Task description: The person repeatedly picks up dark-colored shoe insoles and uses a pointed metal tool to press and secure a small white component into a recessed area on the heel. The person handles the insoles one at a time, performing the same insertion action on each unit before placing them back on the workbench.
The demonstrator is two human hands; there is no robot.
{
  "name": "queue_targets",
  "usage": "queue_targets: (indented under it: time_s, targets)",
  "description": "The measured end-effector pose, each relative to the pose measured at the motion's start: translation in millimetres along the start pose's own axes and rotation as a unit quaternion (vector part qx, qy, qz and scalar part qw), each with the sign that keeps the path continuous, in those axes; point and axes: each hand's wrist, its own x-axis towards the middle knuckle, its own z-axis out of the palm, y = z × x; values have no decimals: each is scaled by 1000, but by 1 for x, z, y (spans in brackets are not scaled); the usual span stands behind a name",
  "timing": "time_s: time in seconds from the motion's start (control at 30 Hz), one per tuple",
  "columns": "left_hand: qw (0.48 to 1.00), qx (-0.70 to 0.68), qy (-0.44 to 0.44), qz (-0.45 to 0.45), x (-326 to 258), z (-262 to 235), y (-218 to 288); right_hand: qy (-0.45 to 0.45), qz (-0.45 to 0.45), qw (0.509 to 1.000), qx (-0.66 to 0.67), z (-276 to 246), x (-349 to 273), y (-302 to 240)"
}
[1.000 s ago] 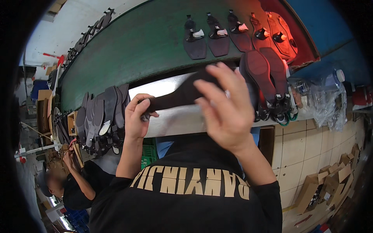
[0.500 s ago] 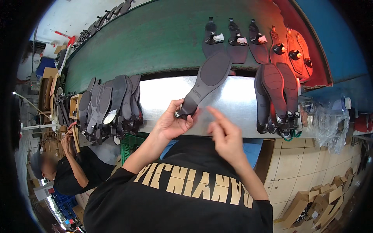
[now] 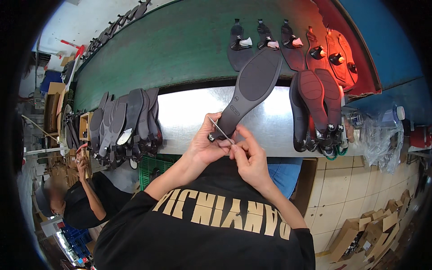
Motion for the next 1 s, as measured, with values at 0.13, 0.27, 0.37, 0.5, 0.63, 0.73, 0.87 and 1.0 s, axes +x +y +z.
queue_targets:
  time_s: [0.13, 0.27, 0.37, 0.5, 0.63, 0.73, 0.87, 1.0]
  targets:
    - [999, -39, 16, -34, -7, 16, -2, 74, -182, 971, -139, -2, 8, 18]
    - [999, 6, 37, 7, -4, 8, -4, 31, -26, 999, -8, -12, 2, 9]
    - [976, 129, 76, 156, -6, 19, -5, -29, 85, 991, 103, -14, -1, -10]
    - [890, 296, 25, 345, -6, 16, -1, -89, 161, 971, 153, -1, -1, -23]
    - [841, 341, -11, 421, -5, 15, -1, -76, 185, 960, 195, 4, 1, -19]
    - [827, 332, -25, 454, -5, 16, -1, -68, 197, 941, 265, 3, 3, -26]
    - [824, 345, -38, 448, -13, 20, 5, -95, 211, 902, 365, -12, 8, -33]
    - [847, 299, -33, 439, -13, 22, 10, -81, 160, 983, 37, -8, -1, -37]
